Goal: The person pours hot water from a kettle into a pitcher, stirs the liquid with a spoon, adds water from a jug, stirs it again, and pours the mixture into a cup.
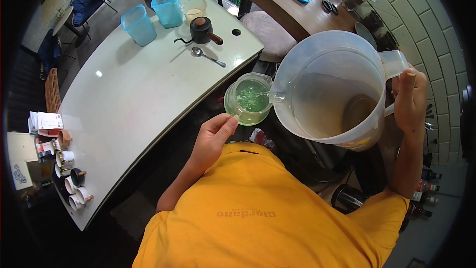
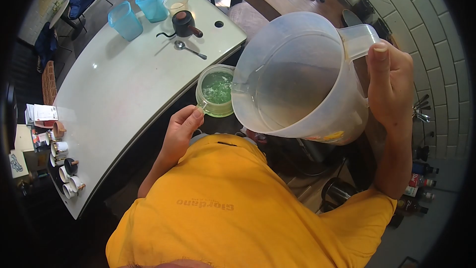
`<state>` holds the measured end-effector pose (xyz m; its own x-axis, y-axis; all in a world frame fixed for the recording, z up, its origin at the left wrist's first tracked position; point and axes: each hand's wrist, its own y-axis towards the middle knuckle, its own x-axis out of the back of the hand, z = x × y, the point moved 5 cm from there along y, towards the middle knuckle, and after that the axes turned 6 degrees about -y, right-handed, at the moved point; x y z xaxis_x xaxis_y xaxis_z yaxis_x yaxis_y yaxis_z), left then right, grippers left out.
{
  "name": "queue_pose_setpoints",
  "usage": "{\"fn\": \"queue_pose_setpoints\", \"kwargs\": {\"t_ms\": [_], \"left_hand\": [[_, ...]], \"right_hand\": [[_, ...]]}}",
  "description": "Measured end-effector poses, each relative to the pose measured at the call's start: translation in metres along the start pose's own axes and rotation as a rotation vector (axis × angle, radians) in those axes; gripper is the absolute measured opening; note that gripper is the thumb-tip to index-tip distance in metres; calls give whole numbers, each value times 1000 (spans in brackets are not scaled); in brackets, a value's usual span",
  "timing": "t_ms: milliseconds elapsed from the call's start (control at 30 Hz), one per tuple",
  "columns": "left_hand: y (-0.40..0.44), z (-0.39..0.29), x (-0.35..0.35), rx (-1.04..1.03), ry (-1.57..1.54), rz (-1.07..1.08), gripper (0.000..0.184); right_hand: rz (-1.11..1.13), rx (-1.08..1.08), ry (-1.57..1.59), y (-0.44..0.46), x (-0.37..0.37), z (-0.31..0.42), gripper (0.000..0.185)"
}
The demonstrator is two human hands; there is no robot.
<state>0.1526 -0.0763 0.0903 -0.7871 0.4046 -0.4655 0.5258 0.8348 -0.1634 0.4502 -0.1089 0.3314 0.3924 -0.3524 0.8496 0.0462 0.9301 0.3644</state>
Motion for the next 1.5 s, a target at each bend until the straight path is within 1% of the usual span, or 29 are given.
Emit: {"fn": "queue_pose_setpoints", "kwargs": {"t_ms": [667,733,1500], "left_hand": [[5,2,4,14,-13,0,23],[6,2,4,-19,-39,16,23],[16,3,2,-31,-45,70,24]], "right_hand": [[-26,-34,7,0,-2,-5,58],[-28,-45,13,0,-3,-4,59],[-10,-73,15,-1,1,-8,59]]}}
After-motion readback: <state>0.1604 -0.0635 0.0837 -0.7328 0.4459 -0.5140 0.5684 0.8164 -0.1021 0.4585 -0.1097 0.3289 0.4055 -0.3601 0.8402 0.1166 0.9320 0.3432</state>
